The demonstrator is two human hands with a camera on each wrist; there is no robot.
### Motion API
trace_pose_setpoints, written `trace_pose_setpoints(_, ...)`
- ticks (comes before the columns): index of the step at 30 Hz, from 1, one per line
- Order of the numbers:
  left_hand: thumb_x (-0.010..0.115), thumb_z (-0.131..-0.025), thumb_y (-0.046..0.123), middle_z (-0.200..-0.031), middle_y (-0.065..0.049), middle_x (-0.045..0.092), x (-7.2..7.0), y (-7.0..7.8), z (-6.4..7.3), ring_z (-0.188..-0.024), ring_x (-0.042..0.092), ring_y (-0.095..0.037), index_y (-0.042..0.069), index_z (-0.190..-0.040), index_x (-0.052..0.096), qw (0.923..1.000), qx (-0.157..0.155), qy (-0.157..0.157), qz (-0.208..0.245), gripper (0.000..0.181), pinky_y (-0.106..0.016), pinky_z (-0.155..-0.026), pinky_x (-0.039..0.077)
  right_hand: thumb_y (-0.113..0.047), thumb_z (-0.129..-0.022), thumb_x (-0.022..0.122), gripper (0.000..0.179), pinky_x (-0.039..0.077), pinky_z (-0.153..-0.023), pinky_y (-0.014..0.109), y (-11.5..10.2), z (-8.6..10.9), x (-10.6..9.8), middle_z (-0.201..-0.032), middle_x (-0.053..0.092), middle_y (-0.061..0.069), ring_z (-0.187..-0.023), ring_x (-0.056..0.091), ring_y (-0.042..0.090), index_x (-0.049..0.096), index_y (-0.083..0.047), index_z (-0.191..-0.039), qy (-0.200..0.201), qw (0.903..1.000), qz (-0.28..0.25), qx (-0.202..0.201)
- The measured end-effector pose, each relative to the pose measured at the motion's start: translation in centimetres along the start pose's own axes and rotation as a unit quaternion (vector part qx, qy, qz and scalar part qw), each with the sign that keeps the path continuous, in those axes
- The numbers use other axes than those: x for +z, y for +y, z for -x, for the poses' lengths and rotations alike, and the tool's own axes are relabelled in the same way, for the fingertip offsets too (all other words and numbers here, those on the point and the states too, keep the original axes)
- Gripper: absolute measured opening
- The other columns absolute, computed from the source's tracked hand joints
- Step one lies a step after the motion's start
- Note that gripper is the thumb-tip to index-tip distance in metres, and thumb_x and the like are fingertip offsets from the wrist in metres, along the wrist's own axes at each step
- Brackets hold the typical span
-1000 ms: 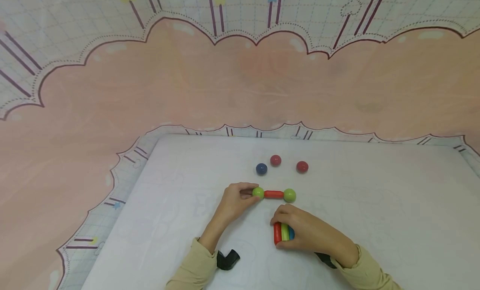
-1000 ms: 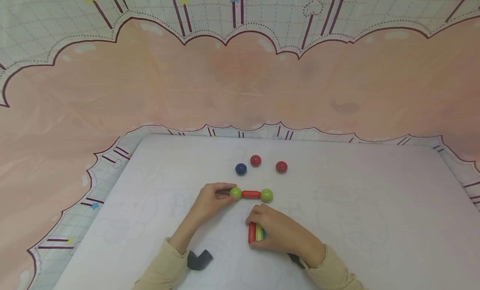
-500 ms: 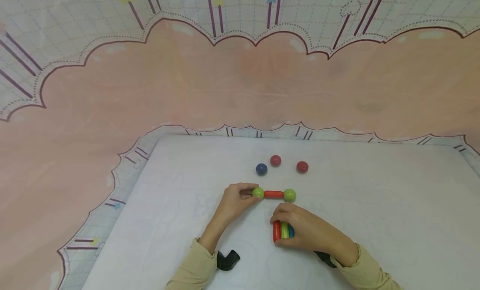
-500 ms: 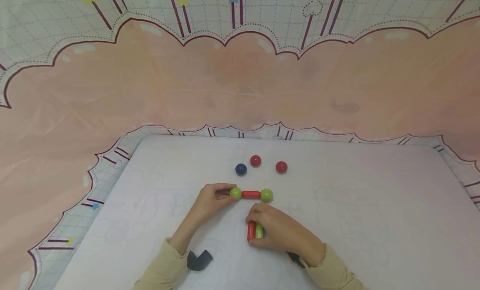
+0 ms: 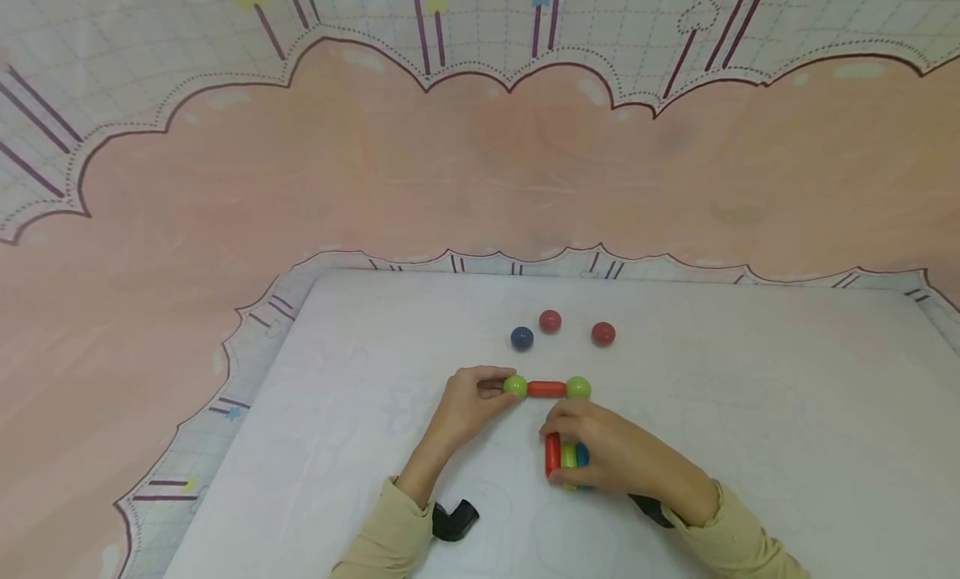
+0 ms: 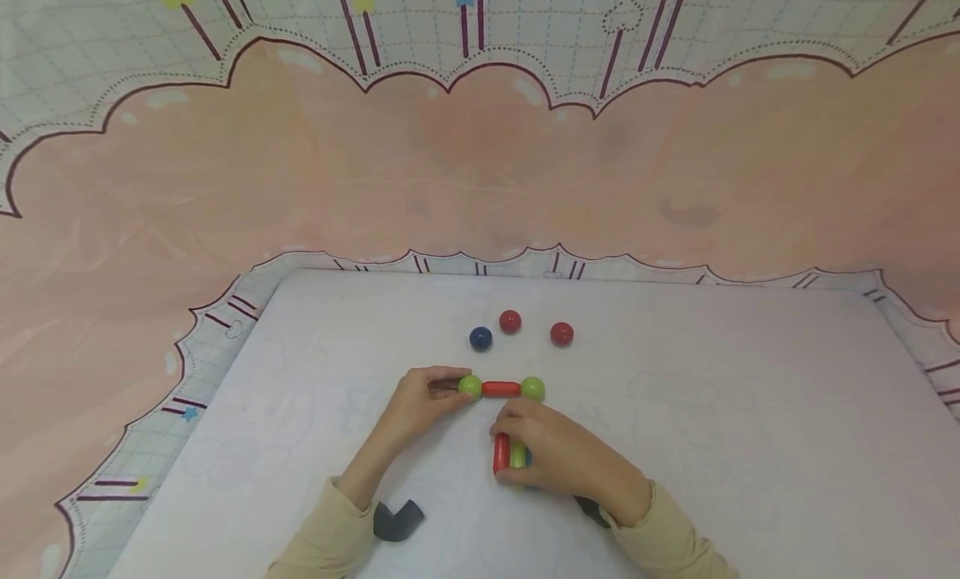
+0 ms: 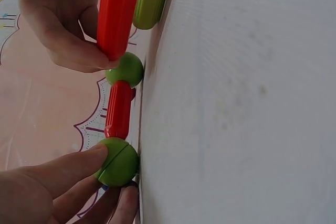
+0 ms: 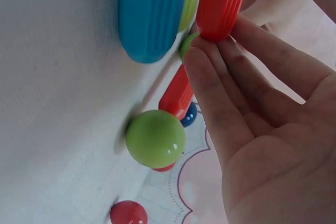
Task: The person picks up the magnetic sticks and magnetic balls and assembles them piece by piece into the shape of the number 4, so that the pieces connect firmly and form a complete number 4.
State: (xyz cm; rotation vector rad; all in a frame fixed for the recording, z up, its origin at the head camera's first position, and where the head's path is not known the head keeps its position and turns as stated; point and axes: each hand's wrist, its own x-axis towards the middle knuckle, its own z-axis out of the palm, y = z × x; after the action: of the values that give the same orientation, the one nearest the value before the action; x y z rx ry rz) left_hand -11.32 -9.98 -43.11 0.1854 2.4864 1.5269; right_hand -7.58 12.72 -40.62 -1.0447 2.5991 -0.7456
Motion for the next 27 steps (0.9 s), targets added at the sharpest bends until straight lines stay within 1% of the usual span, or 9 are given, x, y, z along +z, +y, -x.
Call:
trace_pose_setpoints(6,0.076,-0.087,0.011,-0.110,-0.013,0.072,-0.1,-0.1,0.0,-0.094,0.072,-0.020,0.003,-0.119,0.070,1.0000,0.001,-0.005,0.002,0.033,-0.029,-0.083,0.059,-0.033,-0.080,0.084,0.038,0.055,-0.093,0.035,0.0,-0.3,-0.4,-0.114,0.061,-0.004,-0.101,0.056,0.011,0.071,-0.012,-0.110,0.005,0.9998,0.019,0.002)
trace_pose_setpoints(10,0.076,-0.087,0.011,-0.110,-0.013,0.072,-0.1,0.0,0.0,-0.095,0.072,-0.020,0.003,-0.119,0.070,1.0000,-0.002,-0.006,0.002,0.033,-0.029,-0.083,0.059,-0.032,-0.081,0.083,0.039,0.055,-0.093,0.036,0.0,-0.6,-0.7,-0.115,0.061,-0.001,-0.101,0.056,0.012,0.071,-0.011,-0.112,0.007,0.9997,0.023,0.007)
trace_pose_setpoints(17,0.076,-0.088,0.011,-0.111,-0.014,0.072,0.0,0.1,0.2,-0.096,0.072,-0.021,0.002,-0.120,0.070,0.9999,-0.008,-0.007,-0.003,0.034,-0.029,-0.083,0.058,-0.031,-0.081,0.083,0.040,0.055,-0.095,0.037,0.1,-0.9,-1.1,-0.118,0.062,0.001,-0.106,0.056,0.015,0.071,-0.011,-0.114,0.010,0.9997,0.016,0.013)
trace_pose_setpoints(27,0.075,-0.088,0.011,-0.110,-0.015,0.072,0.0,0.2,0.3,-0.096,0.072,-0.022,0.001,-0.120,0.069,0.9999,-0.003,-0.010,0.003,0.034,-0.028,-0.083,0.058,-0.027,-0.080,0.084,0.042,0.055,-0.094,0.034,0.3,-1.6,-1.7,-0.112,0.062,-0.003,-0.103,0.055,0.012,0.071,-0.009,-0.116,0.019,0.9998,0.005,0.006)
